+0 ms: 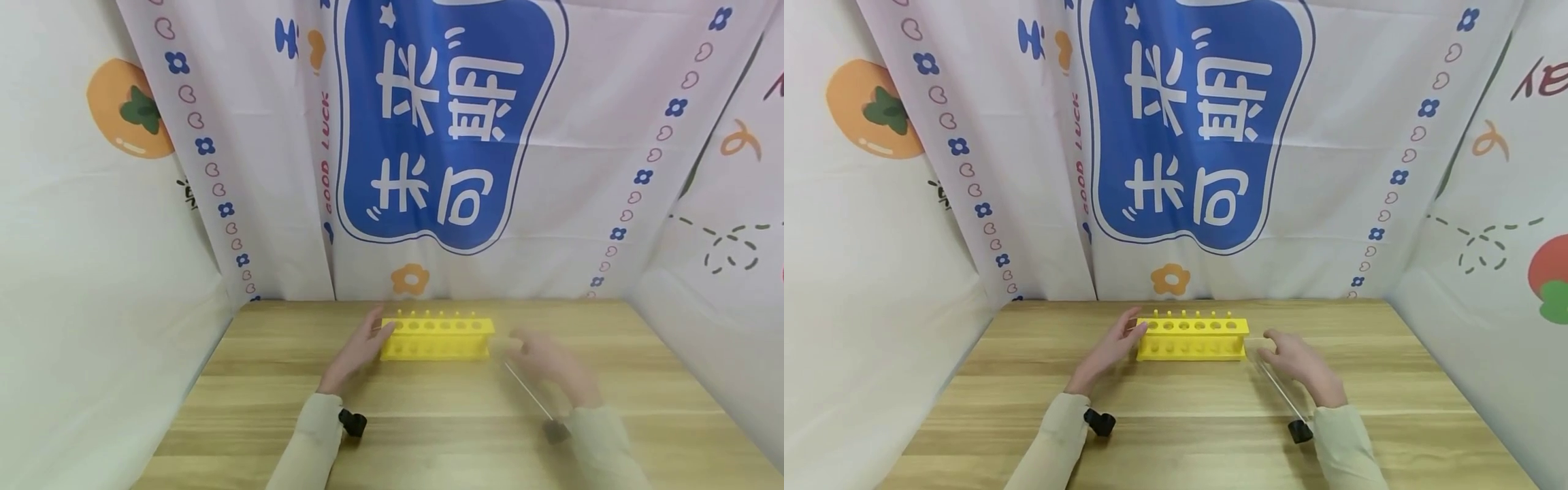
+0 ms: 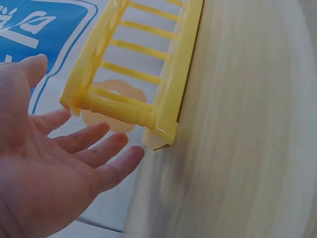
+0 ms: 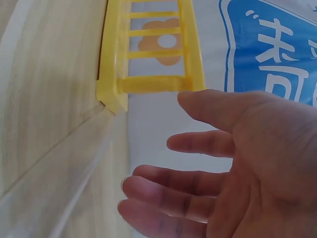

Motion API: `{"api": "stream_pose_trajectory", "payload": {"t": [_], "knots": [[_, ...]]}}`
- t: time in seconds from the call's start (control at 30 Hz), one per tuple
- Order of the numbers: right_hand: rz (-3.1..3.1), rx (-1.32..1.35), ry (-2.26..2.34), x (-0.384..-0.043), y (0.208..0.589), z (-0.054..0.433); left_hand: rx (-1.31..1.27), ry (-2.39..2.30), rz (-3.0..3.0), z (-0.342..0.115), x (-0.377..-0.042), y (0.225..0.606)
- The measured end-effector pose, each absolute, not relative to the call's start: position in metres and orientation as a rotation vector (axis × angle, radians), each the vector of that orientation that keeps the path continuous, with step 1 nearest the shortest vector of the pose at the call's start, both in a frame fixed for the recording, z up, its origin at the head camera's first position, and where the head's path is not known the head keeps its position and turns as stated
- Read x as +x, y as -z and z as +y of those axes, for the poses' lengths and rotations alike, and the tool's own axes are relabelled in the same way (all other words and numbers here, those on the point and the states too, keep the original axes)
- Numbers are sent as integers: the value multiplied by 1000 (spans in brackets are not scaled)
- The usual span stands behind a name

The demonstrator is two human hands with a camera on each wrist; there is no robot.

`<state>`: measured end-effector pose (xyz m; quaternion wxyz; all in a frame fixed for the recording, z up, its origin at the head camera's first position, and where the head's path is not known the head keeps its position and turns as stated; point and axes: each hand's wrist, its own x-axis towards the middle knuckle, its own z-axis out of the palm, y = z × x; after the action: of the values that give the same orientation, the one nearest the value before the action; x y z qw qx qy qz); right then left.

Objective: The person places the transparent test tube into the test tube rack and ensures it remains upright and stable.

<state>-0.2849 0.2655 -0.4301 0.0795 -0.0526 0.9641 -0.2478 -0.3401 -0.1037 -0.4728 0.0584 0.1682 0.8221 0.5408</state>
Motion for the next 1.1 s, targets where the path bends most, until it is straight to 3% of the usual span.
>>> {"api": "stream_pose_trajectory", "payload": {"t": [0.8, 1.1], "knots": [[2864, -263, 675, -285, 451, 260, 413, -1637, 2524, -102, -340, 480], [2877, -142, 650, -275, 448, 255, 414, -1605, 2540, -103, -342, 483]]}}
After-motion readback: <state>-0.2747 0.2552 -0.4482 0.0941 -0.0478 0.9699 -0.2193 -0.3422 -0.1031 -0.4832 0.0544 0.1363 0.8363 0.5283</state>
